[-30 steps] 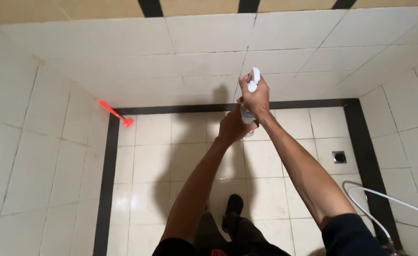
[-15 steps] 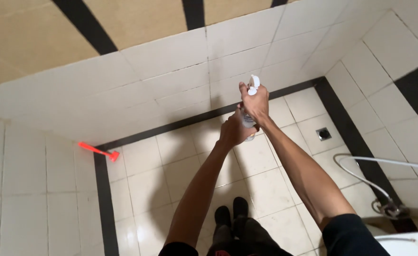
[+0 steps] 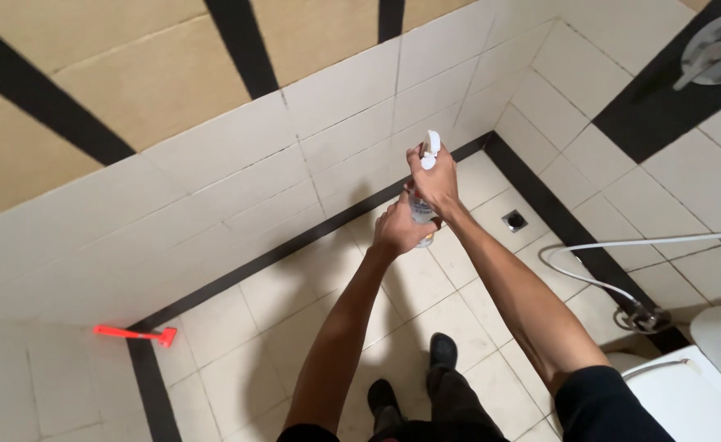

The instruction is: The person wets a green cloth under a running tap and wrings it out. They then pick up a spray bottle and apply a cleaning solution to the tiled bathroom walls. Finally, the person uses the damp cloth to wipe the sprayed areas of the wall.

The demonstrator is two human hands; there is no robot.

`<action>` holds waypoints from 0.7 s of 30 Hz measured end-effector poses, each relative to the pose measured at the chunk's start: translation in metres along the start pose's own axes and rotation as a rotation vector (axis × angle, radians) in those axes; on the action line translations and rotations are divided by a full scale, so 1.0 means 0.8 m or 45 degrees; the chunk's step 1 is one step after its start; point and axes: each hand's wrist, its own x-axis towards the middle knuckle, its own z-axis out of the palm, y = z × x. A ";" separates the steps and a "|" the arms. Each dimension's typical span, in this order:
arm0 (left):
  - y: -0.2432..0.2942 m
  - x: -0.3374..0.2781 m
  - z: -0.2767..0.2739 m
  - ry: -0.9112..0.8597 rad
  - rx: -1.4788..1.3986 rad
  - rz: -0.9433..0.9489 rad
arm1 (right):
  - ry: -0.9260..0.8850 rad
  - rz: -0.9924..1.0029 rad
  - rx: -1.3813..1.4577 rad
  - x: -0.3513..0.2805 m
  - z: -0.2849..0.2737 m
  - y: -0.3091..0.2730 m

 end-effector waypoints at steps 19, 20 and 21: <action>0.047 0.124 0.087 0.183 0.069 0.063 | -0.132 0.081 0.083 0.128 -0.087 0.059; 0.052 0.131 0.095 0.191 0.085 0.074 | -0.120 0.083 0.131 0.131 -0.098 0.054; 0.056 0.139 0.103 0.199 0.101 0.085 | -0.107 0.086 0.178 0.135 -0.108 0.049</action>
